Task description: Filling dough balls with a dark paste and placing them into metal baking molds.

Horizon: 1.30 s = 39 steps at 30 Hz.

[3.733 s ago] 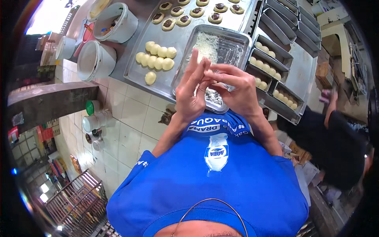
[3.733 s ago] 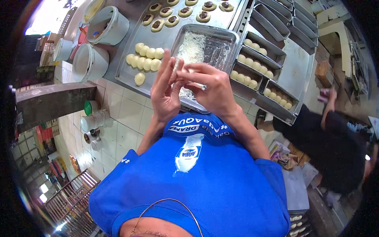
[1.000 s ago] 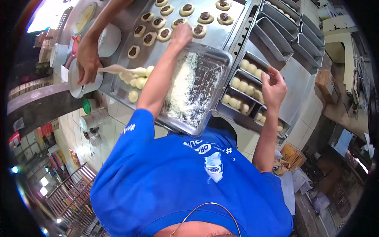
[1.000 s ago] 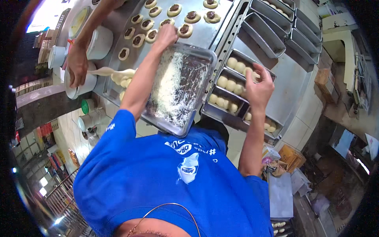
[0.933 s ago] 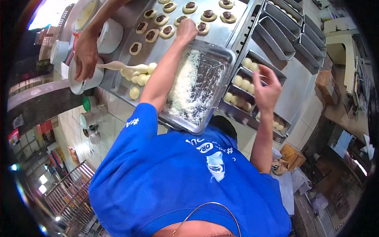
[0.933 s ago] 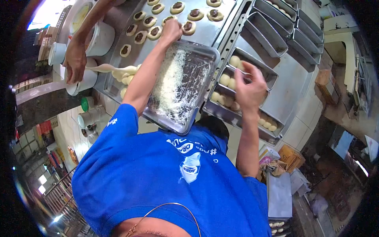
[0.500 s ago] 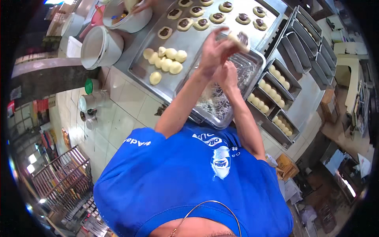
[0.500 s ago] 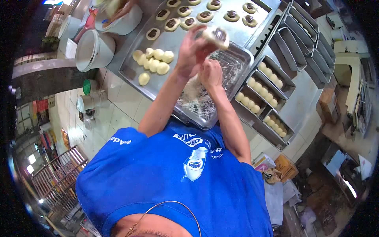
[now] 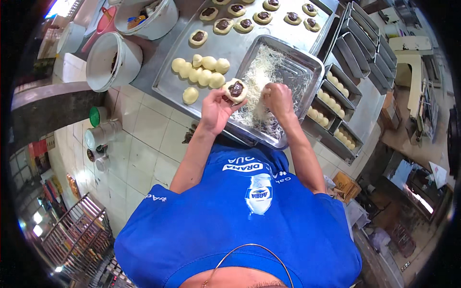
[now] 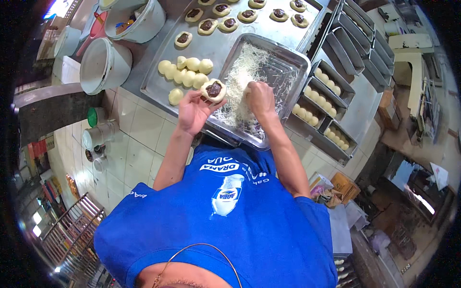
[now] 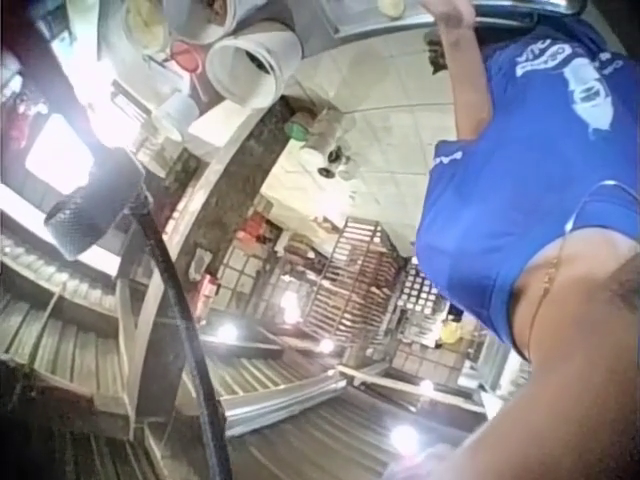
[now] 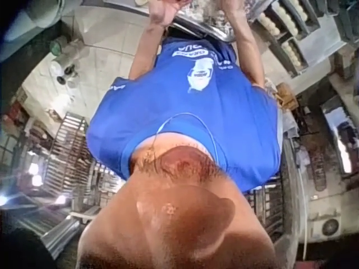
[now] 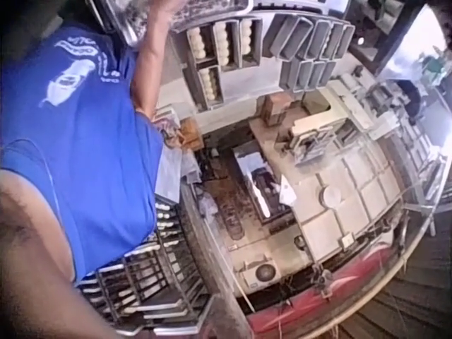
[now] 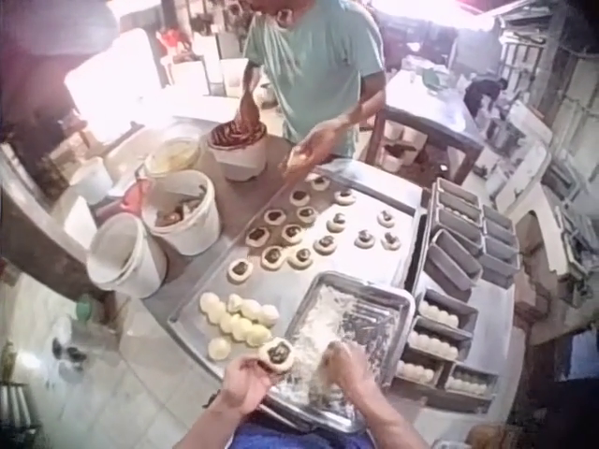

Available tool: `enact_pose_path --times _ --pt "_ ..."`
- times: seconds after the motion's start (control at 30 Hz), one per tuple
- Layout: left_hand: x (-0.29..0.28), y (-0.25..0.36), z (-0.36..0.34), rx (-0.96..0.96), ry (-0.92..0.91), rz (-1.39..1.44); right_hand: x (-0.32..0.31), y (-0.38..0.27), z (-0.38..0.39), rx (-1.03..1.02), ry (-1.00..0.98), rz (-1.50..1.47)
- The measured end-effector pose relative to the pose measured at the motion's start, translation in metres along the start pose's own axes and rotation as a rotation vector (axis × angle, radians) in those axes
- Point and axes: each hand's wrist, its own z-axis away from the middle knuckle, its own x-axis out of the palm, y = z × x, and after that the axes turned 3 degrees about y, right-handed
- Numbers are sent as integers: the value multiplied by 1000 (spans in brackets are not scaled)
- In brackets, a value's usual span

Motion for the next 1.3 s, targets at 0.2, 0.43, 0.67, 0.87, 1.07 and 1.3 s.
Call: enact_pose_path --times 0.2,0.43,0.67,0.87,1.07,1.3 --pt "6 -10 -13 -84 -4 -172 -34 -34 26 301 73 -642" --pt "23 -18 -29 -105 -139 -357 -6 -70 33 -124 538 -400" --pt "48 -8 -23 65 -205 -571 -25 -82 38 -40 564 -370" --pt "59 14 -19 8 -336 -589 -42 -64 42 276 219 -1084" --pt "60 -7 -28 102 -133 -740 -30 -95 46 154 436 -611" --pt "71 -7 -4 285 -250 -966 -40 -92 53 -28 671 -394"
